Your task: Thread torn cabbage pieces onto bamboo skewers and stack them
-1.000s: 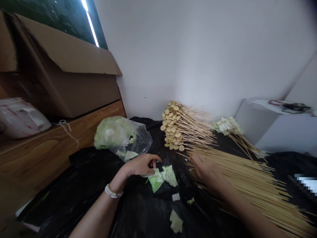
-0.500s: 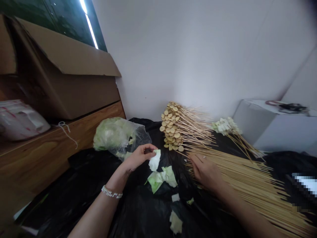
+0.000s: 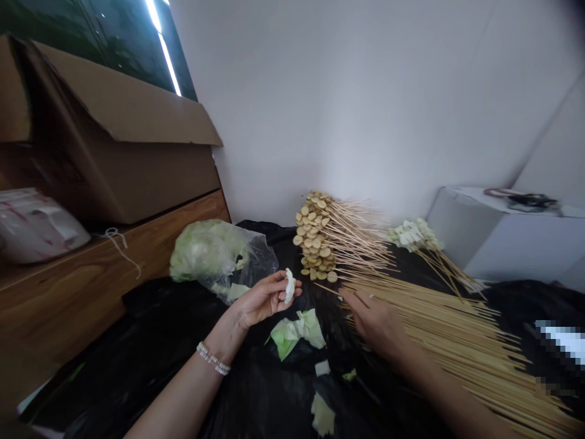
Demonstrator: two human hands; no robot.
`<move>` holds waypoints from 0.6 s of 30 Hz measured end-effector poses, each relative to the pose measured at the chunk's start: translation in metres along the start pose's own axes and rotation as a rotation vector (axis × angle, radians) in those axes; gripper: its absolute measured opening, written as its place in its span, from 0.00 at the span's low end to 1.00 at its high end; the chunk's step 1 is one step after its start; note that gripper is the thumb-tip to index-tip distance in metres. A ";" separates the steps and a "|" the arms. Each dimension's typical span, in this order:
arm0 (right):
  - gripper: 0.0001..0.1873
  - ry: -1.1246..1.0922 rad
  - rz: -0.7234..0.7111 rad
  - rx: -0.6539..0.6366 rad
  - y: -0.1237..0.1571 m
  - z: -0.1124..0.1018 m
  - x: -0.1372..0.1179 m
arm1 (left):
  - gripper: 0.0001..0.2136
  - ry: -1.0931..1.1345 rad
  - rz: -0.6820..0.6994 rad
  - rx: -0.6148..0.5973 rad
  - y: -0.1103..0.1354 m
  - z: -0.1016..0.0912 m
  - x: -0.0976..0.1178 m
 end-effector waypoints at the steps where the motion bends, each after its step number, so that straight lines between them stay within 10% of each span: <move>1: 0.21 0.002 0.009 -0.003 0.000 0.000 0.001 | 0.14 0.000 0.006 -0.004 0.000 0.000 0.000; 18: 0.22 0.015 -0.062 -0.017 0.003 0.004 -0.022 | 0.21 -0.262 0.315 0.300 -0.008 0.000 -0.010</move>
Point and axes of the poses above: each hand's wrist, its own y-axis away from the middle knuckle, its own z-axis out of the palm, x = y × z, the point moved 7 cm from there along -y, towards the middle knuckle, and after that the axes turned 3 degrees about -y, right-handed, at the moved point
